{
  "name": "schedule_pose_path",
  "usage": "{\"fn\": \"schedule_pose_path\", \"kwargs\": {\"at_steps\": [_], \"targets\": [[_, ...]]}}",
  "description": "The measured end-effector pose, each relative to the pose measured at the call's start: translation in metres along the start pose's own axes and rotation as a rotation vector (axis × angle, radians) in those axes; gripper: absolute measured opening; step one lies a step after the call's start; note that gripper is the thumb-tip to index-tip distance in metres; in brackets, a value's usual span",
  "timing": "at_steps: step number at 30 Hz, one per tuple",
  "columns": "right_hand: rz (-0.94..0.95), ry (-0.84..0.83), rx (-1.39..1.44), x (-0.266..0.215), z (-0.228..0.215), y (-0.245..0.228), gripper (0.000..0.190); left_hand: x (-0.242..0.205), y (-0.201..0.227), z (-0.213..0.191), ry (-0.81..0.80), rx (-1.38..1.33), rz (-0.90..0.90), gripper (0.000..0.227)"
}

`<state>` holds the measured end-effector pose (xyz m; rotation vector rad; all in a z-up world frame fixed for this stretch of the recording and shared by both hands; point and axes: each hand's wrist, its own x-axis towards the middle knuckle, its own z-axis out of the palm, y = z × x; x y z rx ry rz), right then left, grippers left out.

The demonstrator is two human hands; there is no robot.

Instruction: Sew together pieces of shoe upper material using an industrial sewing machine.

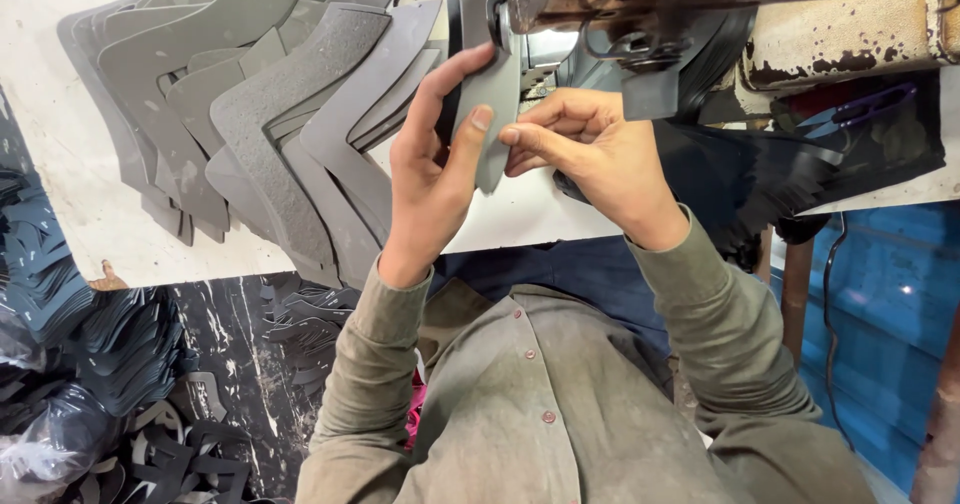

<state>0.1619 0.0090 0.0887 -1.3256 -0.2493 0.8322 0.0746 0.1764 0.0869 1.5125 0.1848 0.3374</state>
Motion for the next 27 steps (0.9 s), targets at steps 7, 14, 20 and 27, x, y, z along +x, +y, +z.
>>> {"fn": "schedule_pose_path", "kwargs": {"at_steps": [7,14,20,27], "targets": [[-0.069,-0.029,-0.038,0.012,-0.003,-0.002,0.013,-0.001,-0.006,-0.005,-0.005,0.021,-0.135,0.039],[-0.2,0.064,-0.2,0.014,0.005,-0.009,0.012,0.021,-0.021,0.016,0.114,-0.172,-0.044,0.027],[-0.171,0.158,-0.228,0.007,0.01,-0.015,0.016,0.035,-0.035,0.034,0.255,-0.12,0.085,0.015],[-0.183,0.437,-0.532,-0.021,-0.031,-0.019,0.024,0.042,-0.042,0.03,0.361,-0.044,0.132,0.018]]}}
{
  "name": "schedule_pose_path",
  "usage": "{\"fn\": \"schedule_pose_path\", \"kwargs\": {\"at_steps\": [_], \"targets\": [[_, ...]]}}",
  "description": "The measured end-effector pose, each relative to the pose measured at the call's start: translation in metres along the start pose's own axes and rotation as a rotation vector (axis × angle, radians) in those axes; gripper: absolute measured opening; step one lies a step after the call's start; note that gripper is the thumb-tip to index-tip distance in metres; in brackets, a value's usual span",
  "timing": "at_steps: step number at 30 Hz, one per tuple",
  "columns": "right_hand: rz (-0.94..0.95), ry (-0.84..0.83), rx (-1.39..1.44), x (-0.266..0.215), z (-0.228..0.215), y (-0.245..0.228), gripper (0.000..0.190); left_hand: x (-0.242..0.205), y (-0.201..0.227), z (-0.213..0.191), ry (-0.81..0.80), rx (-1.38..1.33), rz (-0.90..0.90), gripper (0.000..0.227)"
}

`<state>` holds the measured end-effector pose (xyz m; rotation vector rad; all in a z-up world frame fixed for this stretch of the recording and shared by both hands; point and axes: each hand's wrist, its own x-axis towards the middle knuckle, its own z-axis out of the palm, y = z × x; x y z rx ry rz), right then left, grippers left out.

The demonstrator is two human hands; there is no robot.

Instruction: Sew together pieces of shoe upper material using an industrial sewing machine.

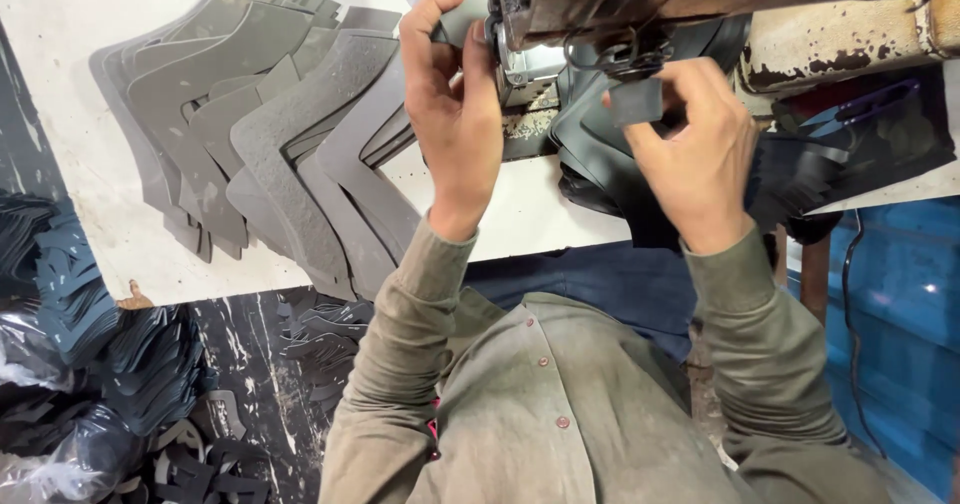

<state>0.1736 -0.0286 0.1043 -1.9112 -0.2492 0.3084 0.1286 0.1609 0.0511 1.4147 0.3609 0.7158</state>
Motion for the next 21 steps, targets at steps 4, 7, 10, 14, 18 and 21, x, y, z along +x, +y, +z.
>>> {"fn": "schedule_pose_path", "kwargs": {"at_steps": [4,7,10,14,18,21], "targets": [[-0.223,0.023,-0.67,0.001,-0.03,0.05,0.036,-0.009,0.001,-0.04,-0.132,0.094,-0.024,0.032],[-0.199,-0.036,-0.571,0.001,-0.046,0.073,0.023,-0.014,-0.001,-0.094,-0.165,0.618,0.051,0.034],[-0.195,0.01,-0.508,-0.005,-0.053,0.058,0.015,-0.021,-0.001,-0.135,-0.112,1.238,0.198,0.041],[-0.041,-0.102,-0.124,-0.017,-0.04,0.016,0.017,-0.027,0.009,-0.15,-0.089,1.336,0.068,0.045],[0.237,-0.155,-0.109,-0.027,-0.02,0.0,0.022,-0.025,0.029,-0.154,0.032,1.291,0.291,0.039],[0.212,-0.258,-0.043,-0.033,-0.005,-0.008,0.015,-0.03,0.042,-0.161,0.065,0.926,-0.038,0.016]]}}
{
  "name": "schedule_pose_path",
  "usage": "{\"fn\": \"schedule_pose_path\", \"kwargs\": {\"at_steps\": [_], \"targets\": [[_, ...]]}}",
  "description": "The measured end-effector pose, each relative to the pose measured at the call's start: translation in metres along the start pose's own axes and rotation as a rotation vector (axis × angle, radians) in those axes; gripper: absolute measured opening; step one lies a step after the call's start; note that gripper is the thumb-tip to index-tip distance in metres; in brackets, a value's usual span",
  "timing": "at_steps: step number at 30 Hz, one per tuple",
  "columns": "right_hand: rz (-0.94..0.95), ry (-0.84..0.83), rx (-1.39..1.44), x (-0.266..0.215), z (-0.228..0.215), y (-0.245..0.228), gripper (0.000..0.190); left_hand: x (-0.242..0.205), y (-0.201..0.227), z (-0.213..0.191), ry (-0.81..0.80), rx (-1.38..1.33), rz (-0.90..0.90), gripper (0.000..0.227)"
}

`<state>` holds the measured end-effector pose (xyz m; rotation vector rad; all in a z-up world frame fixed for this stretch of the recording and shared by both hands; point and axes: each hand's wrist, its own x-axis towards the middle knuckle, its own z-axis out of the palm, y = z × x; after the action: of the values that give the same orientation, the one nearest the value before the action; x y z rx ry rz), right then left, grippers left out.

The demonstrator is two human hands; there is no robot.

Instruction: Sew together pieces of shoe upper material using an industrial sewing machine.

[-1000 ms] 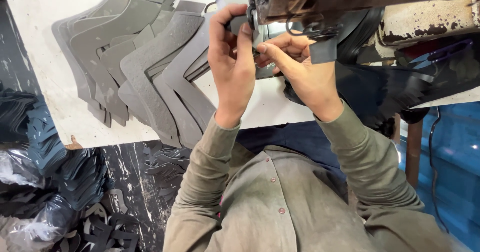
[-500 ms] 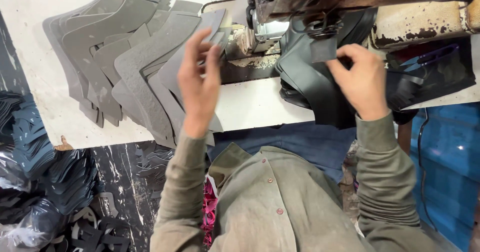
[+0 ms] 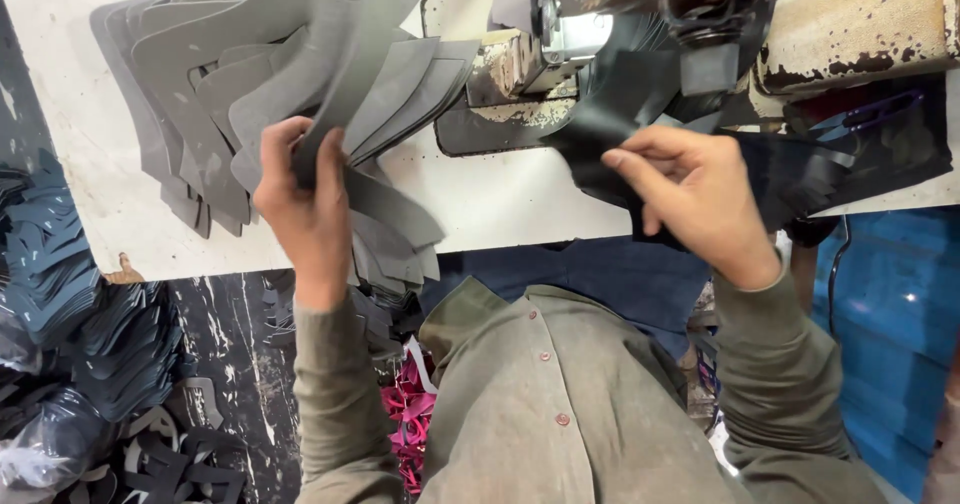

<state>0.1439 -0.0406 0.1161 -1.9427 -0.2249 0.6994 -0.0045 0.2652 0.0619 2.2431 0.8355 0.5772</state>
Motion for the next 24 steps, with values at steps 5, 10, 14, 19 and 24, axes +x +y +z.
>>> {"fn": "schedule_pose_path", "kwargs": {"at_steps": [5,10,14,19,24], "targets": [[-0.12,-0.175,0.062,-0.003,0.051,-0.023,0.017,-0.032,0.023,-0.013,-0.18,-0.958,-0.296,0.014],[-0.277,-0.256,-0.101,-0.007,0.092,-0.041,0.014,-0.064,0.041,0.02,-0.29,-0.978,-0.324,0.017],[-0.513,-0.295,-0.238,-0.008,0.069,-0.03,0.015,-0.051,0.057,0.014,-0.524,-1.071,-0.524,0.029],[-0.274,-0.676,-0.42,-0.012,0.042,-0.037,0.019,-0.028,0.077,0.024,-0.692,-1.228,-0.321,0.041],[-0.194,-0.666,-0.338,-0.014,0.039,-0.007,0.022,-0.022,0.093,0.043,-0.713,-1.181,-0.151,0.038]]}}
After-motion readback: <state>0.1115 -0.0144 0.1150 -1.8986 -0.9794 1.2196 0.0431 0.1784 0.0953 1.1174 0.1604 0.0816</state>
